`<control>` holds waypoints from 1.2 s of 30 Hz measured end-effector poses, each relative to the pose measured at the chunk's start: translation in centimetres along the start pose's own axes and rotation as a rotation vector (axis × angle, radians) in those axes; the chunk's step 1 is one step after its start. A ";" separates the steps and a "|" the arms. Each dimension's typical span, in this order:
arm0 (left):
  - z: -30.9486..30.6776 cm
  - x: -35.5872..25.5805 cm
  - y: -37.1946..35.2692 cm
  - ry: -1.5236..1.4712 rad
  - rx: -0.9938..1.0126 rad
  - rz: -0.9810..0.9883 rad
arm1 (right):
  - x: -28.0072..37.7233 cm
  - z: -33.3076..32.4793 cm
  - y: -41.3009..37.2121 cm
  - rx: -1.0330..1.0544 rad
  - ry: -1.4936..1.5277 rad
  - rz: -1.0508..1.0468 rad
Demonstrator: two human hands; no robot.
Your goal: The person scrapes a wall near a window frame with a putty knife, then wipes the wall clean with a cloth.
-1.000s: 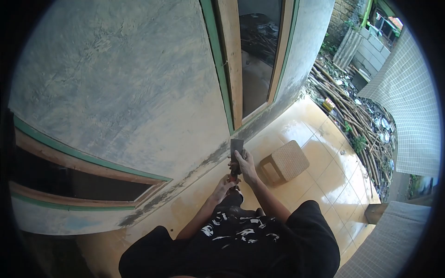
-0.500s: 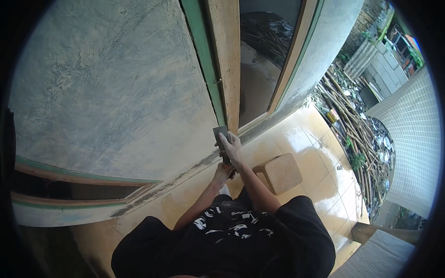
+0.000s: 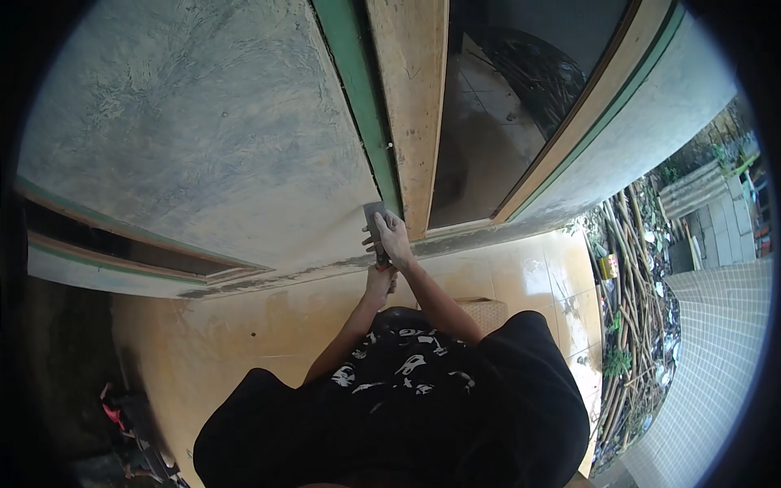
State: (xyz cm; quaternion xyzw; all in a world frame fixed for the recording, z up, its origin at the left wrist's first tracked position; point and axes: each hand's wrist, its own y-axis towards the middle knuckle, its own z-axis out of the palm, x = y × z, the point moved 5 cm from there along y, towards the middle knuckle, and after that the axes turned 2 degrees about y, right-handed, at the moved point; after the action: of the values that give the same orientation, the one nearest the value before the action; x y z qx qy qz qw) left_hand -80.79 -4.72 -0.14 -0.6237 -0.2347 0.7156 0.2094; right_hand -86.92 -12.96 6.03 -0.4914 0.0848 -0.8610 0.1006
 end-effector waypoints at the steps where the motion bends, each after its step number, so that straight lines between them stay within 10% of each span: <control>1: 0.3 -0.1 -0.1 -0.077 -0.039 -0.039 | 0.1 -0.2 0.3 0.016 -0.001 0.009; 32: 0.0 4.6 5.9 -0.036 -0.161 0.226 | -2.3 -1.9 3.4 -0.094 -0.159 -0.118; 36: -0.3 5.4 5.4 -0.038 -0.107 0.011 | -2.2 -1.9 3.2 -0.109 -0.178 -0.069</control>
State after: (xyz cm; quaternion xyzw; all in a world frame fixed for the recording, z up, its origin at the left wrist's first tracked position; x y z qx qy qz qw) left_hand -81.25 -5.86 -7.66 -0.6218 -0.2731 0.7147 0.1674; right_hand -87.21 -15.41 2.49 -0.5732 0.1052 -0.8110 0.0514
